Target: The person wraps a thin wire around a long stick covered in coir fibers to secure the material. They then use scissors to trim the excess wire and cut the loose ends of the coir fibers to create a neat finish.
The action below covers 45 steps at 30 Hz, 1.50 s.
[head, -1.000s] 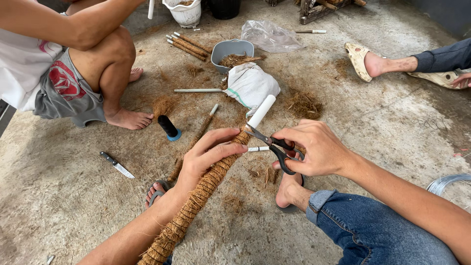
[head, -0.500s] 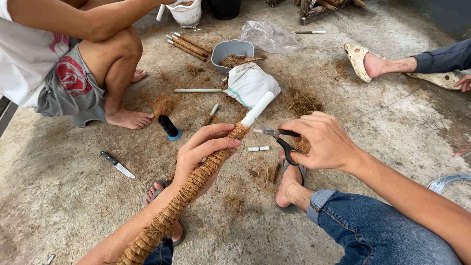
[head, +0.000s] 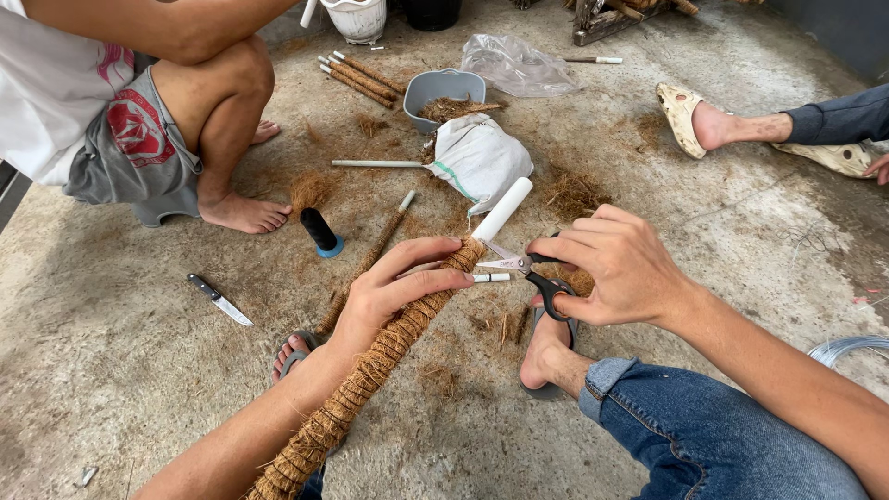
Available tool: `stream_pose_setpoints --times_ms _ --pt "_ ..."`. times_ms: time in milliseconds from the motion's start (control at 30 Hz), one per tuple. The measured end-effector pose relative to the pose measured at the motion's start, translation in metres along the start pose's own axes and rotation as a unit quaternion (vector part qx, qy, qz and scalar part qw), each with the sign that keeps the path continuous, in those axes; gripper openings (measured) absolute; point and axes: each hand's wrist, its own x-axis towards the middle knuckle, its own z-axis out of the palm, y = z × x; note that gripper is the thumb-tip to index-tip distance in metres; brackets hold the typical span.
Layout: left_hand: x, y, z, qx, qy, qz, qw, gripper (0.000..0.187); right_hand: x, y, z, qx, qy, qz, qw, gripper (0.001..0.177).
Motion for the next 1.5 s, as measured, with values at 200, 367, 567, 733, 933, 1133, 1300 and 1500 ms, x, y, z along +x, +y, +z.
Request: stream_pose_setpoints --times_ms 200,367,567,733,933,1133,1300,1500 --pt "0.0 -0.001 0.004 0.003 0.002 -0.011 1.0 0.03 -0.002 0.0 0.005 0.046 -0.014 0.049 0.998 0.049" --pt "0.001 -0.006 0.007 -0.011 0.007 0.004 1.0 0.029 -0.006 0.006 0.017 0.103 -0.006 0.051 0.993 0.033" --pt "0.003 -0.01 0.017 -0.065 0.111 -0.051 0.99 0.031 -0.006 0.007 0.018 0.141 0.018 0.164 0.976 0.047" --pt "0.005 -0.007 0.018 -0.173 0.143 -0.181 0.957 0.032 -0.003 0.002 0.013 0.04 0.031 0.089 0.995 0.046" --pt "0.009 -0.003 0.019 -0.222 0.145 -0.183 0.947 0.033 0.004 -0.006 0.013 0.024 0.004 0.098 0.995 0.045" --pt "0.013 -0.001 0.025 -0.267 0.153 -0.195 0.931 0.033 0.008 -0.011 0.018 0.081 0.013 0.077 0.994 0.043" --pt "0.02 -0.003 0.031 -0.214 0.165 -0.174 0.947 0.032 0.008 -0.009 0.025 0.114 0.032 0.089 0.989 0.039" --pt "0.024 -0.005 0.035 -0.214 0.165 -0.186 0.945 0.032 0.009 -0.01 0.022 0.245 -0.015 0.24 0.939 0.032"
